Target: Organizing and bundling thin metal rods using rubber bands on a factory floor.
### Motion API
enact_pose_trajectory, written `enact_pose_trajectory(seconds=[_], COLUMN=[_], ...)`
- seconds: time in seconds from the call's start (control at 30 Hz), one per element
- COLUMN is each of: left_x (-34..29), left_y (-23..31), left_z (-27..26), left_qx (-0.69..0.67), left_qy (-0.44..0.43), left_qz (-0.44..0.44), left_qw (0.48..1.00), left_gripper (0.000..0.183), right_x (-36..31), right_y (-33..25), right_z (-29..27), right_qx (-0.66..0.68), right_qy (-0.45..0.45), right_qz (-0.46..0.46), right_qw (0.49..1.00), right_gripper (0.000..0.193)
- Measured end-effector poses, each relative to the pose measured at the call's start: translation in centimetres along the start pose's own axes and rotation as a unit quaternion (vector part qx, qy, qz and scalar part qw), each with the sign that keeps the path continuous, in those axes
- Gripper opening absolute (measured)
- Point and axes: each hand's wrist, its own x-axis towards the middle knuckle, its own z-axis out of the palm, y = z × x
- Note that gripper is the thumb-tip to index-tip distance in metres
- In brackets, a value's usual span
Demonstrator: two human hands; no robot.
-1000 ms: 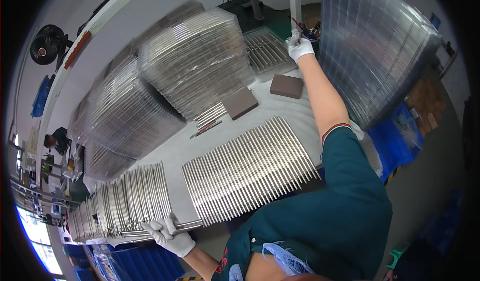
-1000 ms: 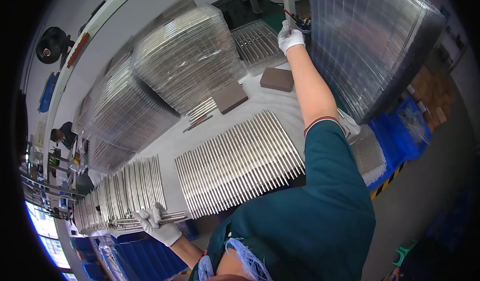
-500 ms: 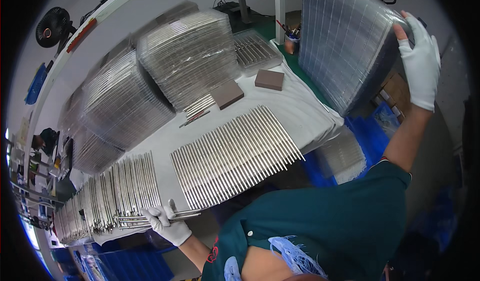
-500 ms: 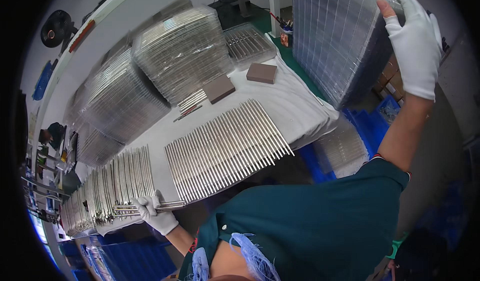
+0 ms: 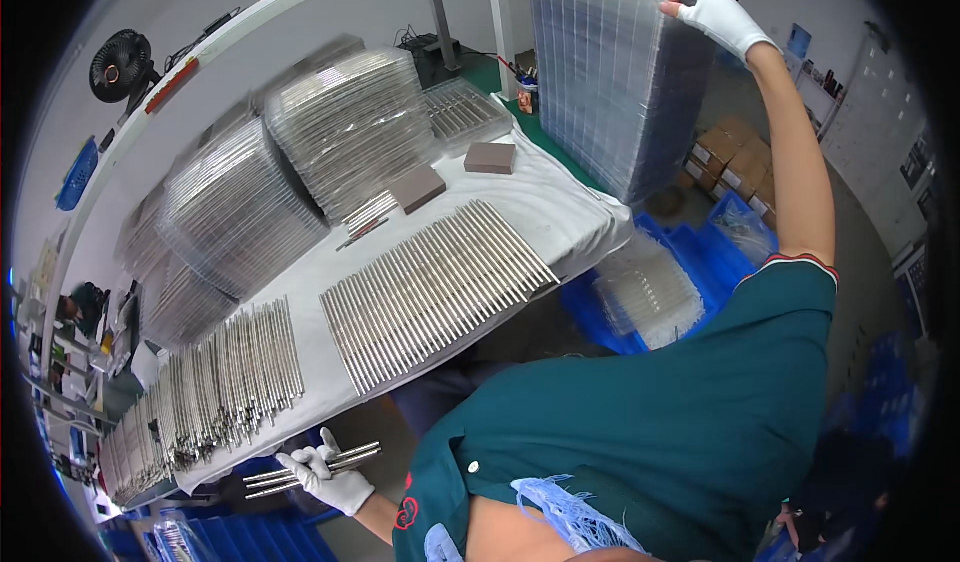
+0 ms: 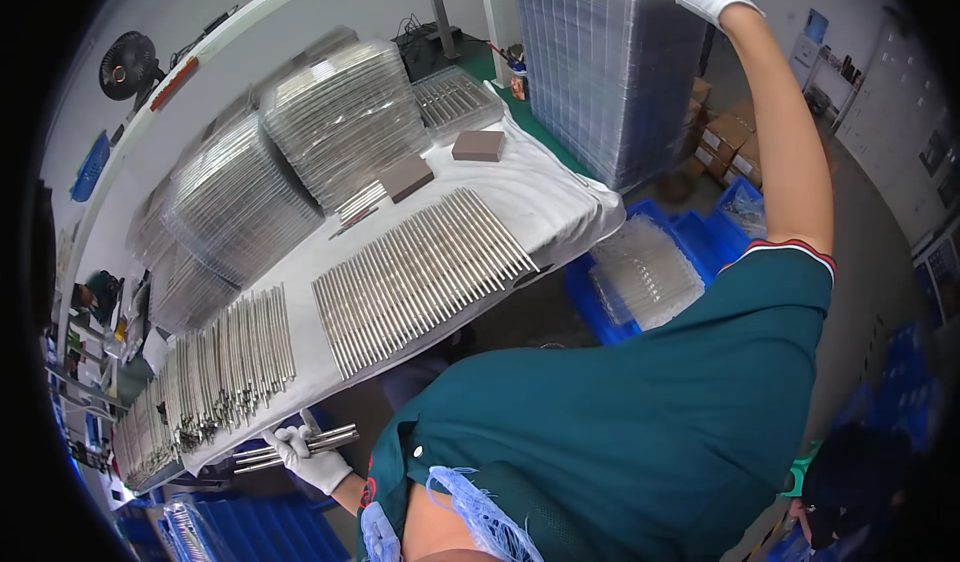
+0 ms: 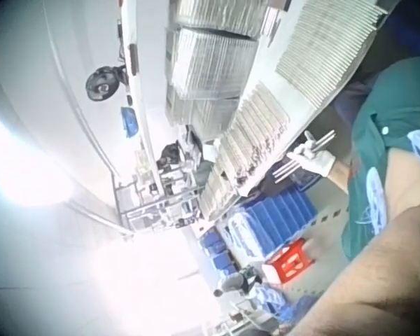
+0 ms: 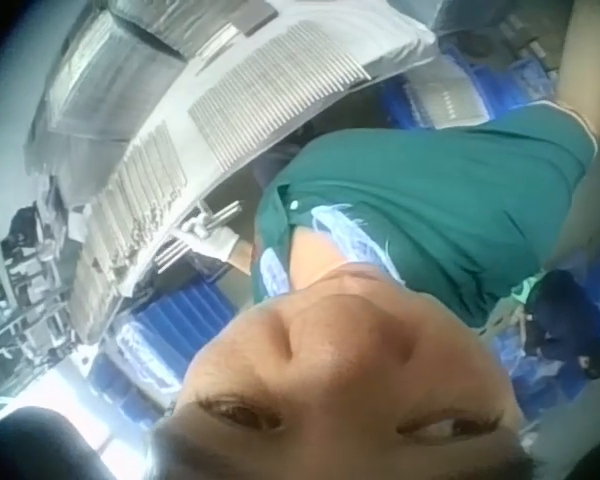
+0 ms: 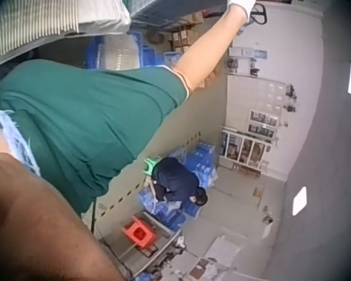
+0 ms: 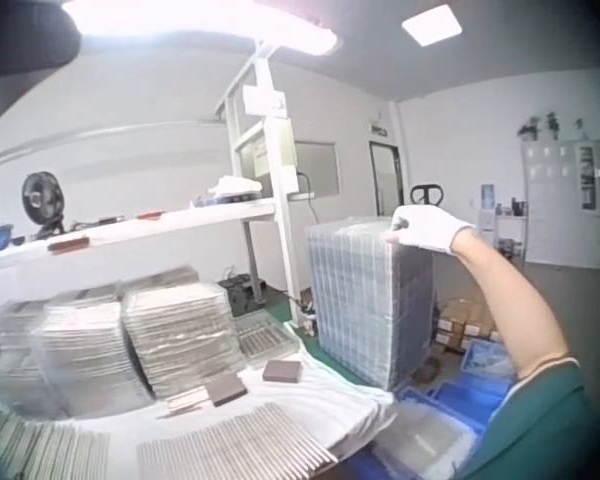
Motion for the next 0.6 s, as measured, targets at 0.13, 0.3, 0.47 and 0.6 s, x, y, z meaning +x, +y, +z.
enact_pose_trajectory(seconds=[0.13, 0.3, 0.47, 0.6], left_x=[-1.4, -1.8, -2.7, -1.9], left_y=[0.6, 1.0, 1.6, 0.9], left_z=[-1.7, -2.2, -0.8, -2.5], left_qx=[0.005, -0.014, 0.017, -0.004], left_qy=[0.065, 0.120, 0.123, 0.051], left_qz=[0.005, -0.003, 0.017, -0.013], left_qw=[0.998, 0.993, 0.992, 0.999], left_gripper=[0.025, 0.025, 0.030, 0.026], right_x=[0.6, 1.3, 1.9, 2.6], right_y=[0.7, 1.5, 0.5, 1.1], right_z=[-0.3, -1.1, -2.4, -1.7], right_qx=[0.074, 0.117, 0.072, 0.085], right_qy=[-0.038, -0.062, -0.112, -0.149], right_qz=[-0.014, 0.003, -0.012, -0.009], right_qw=[0.996, 0.991, 0.991, 0.985], right_gripper=[0.042, 0.043, 0.043, 0.044])
